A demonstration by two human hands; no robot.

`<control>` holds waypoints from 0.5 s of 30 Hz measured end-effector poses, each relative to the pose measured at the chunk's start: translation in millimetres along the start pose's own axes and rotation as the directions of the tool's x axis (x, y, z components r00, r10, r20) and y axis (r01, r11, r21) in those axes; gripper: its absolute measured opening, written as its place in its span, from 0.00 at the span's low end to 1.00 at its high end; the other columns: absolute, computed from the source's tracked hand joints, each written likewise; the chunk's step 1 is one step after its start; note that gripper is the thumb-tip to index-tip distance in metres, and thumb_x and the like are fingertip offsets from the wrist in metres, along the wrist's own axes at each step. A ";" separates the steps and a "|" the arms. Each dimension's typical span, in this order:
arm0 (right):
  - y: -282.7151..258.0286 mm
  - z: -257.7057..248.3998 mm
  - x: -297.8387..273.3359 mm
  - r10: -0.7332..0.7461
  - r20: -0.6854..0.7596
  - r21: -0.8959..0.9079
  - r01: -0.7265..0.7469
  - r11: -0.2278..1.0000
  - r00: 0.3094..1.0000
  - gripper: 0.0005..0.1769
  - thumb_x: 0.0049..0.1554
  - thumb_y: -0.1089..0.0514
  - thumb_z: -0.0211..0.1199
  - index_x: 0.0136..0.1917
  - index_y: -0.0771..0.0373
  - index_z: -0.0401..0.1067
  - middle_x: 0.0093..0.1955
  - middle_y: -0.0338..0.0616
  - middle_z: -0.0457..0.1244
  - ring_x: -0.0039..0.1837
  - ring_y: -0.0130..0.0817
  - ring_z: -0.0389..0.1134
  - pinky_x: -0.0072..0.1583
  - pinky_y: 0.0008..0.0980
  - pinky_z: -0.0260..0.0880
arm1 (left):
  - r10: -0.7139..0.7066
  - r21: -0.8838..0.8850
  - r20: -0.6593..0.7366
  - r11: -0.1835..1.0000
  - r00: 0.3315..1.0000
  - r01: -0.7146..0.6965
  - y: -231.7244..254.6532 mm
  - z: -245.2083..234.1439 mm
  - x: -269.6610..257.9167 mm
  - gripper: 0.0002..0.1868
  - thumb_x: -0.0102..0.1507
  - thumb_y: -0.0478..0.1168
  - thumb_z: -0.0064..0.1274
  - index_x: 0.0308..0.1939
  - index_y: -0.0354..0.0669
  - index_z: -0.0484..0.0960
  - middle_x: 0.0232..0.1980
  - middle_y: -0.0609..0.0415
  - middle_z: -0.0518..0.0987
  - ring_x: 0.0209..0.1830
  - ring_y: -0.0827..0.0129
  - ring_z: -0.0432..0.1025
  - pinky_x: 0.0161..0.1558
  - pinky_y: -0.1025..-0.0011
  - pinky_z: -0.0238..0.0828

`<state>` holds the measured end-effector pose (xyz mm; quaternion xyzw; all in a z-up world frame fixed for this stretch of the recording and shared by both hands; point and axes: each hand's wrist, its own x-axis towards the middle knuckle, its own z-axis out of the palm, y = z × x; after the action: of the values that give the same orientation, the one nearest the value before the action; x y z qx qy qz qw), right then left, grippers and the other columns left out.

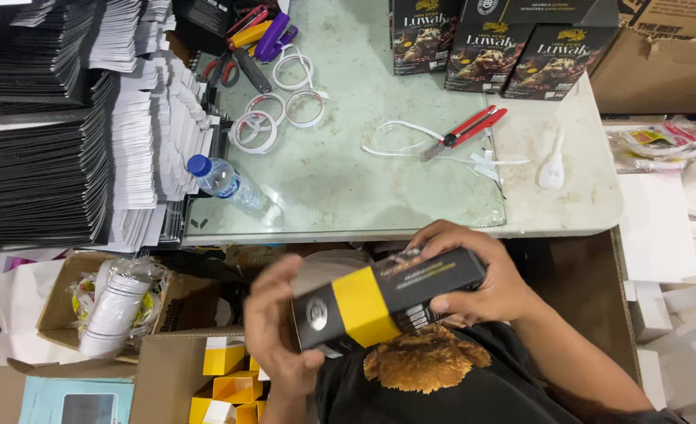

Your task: The person assembles small yellow and black boxes by inserting a black inner box into a yellow outer sleeve. They repeatedly pick up the boxes, align the parts, and slide them together before placing the finished units on a table.

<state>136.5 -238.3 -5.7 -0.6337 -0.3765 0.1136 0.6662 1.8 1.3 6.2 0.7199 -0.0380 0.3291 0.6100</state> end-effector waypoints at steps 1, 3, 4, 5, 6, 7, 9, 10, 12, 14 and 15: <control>2.5 0.7 -1.3 0.001 -0.053 0.099 0.004 0.995 0.999 0.26 0.48 0.44 0.76 0.55 0.54 0.72 0.58 0.52 0.65 0.61 0.40 0.69 0.59 0.34 0.74 | 0.035 -0.046 -0.028 0.998 0.999 -0.036 2.2 -0.3 2.4 0.45 0.60 0.68 0.60 0.66 0.41 0.65 0.73 0.38 0.66 0.75 0.50 0.66 0.72 0.56 0.69; 4.7 0.8 0.1 0.060 -0.135 0.093 -0.047 0.995 0.989 0.28 0.47 0.43 0.75 0.56 0.55 0.71 0.58 0.51 0.66 0.62 0.40 0.69 0.61 0.36 0.76 | -0.177 -0.074 0.050 0.981 0.983 0.180 0.5 1.1 2.0 0.53 0.53 0.63 0.66 0.72 0.42 0.58 0.71 0.40 0.69 0.70 0.55 0.69 0.68 0.59 0.71; 5.6 0.7 0.0 0.116 -0.219 0.090 -0.098 0.991 0.969 0.30 0.46 0.42 0.75 0.56 0.57 0.71 0.58 0.50 0.67 0.64 0.41 0.69 0.63 0.38 0.77 | -0.376 -0.084 0.133 0.918 0.917 0.388 -0.3 2.1 1.8 0.63 0.47 0.58 0.72 0.78 0.43 0.52 0.68 0.42 0.73 0.65 0.59 0.72 0.65 0.63 0.73; -2.0 0.8 3.8 0.114 -0.221 0.088 -0.097 0.991 0.969 0.30 0.46 0.42 0.75 0.56 0.57 0.71 0.58 0.50 0.67 0.64 0.41 0.69 0.63 0.38 0.77 | -0.374 -0.086 0.135 0.918 0.918 0.387 -4.8 4.6 -0.7 0.63 0.47 0.58 0.72 0.78 0.43 0.52 0.68 0.42 0.73 0.65 0.59 0.72 0.65 0.63 0.73; -9.8 0.9 7.8 0.142 -0.135 0.176 -0.117 0.977 0.981 0.34 0.47 0.45 0.75 0.62 0.59 0.67 0.62 0.50 0.65 0.65 0.41 0.69 0.63 0.39 0.77 | -0.429 -0.109 0.006 0.898 0.903 0.427 -9.1 7.1 -3.2 0.59 0.47 0.59 0.70 0.75 0.42 0.58 0.63 0.44 0.75 0.58 0.62 0.74 0.56 0.68 0.75; -17.8 1.0 11.4 0.163 -0.051 0.260 -0.144 0.955 0.985 0.39 0.49 0.48 0.75 0.68 0.61 0.62 0.67 0.51 0.64 0.66 0.42 0.70 0.63 0.41 0.77 | -0.479 -0.138 -0.117 0.875 0.870 0.463 -13.7 9.6 -5.2 0.56 0.47 0.60 0.68 0.73 0.41 0.65 0.57 0.46 0.77 0.51 0.64 0.75 0.48 0.73 0.76; -14.3 0.0 9.4 0.163 -0.037 0.233 -0.150 0.961 0.986 0.42 0.50 0.48 0.73 0.72 0.59 0.57 0.69 0.51 0.61 0.67 0.43 0.69 0.63 0.42 0.77 | -0.531 -0.195 -0.145 0.843 0.835 0.502 -11.7 12.8 0.2 0.53 0.47 0.57 0.68 0.73 0.44 0.66 0.56 0.46 0.78 0.52 0.64 0.76 0.49 0.70 0.77; -12.3 0.1 8.0 0.164 -0.018 0.208 -0.157 0.965 0.986 0.46 0.52 0.48 0.72 0.76 0.58 0.52 0.71 0.52 0.59 0.68 0.44 0.68 0.64 0.44 0.77 | -0.583 -0.250 -0.175 0.806 0.793 0.537 -10.4 14.0 1.6 0.50 0.48 0.54 0.68 0.72 0.46 0.68 0.55 0.46 0.80 0.52 0.64 0.77 0.50 0.68 0.78; -12.1 5.4 9.0 0.288 -0.074 0.240 -0.263 0.934 0.955 0.45 0.49 0.50 0.71 0.74 0.56 0.55 0.67 0.50 0.60 0.62 0.42 0.69 0.58 0.41 0.79 | -0.603 -0.281 -0.196 0.790 0.773 0.545 -10.3 21.0 -1.0 0.49 0.48 0.53 0.67 0.72 0.47 0.68 0.57 0.46 0.79 0.52 0.64 0.77 0.50 0.68 0.78; -8.6 6.8 8.8 0.404 -0.136 0.279 -0.356 0.892 0.905 0.44 0.46 0.51 0.71 0.73 0.54 0.59 0.64 0.48 0.61 0.56 0.40 0.71 0.51 0.38 0.80 | -0.620 -0.306 -0.208 0.776 0.757 0.551 -3.8 23.6 1.9 0.48 0.49 0.52 0.66 0.72 0.48 0.68 0.58 0.46 0.79 0.52 0.64 0.77 0.51 0.68 0.79; -4.9 5.3 8.1 0.344 -0.068 0.290 -0.311 0.905 0.937 0.41 0.48 0.51 0.70 0.71 0.54 0.58 0.63 0.50 0.60 0.58 0.44 0.70 0.49 0.41 0.84 | -0.683 -0.269 -0.151 0.724 0.715 0.635 2.2 22.9 5.5 0.50 0.47 0.51 0.67 0.73 0.53 0.66 0.60 0.45 0.79 0.52 0.61 0.78 0.50 0.65 0.81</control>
<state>137.1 -230.0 1.3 -0.5950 -0.2052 0.2375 0.7399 14.9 -18.0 10.1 0.5760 0.2633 0.1677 0.7555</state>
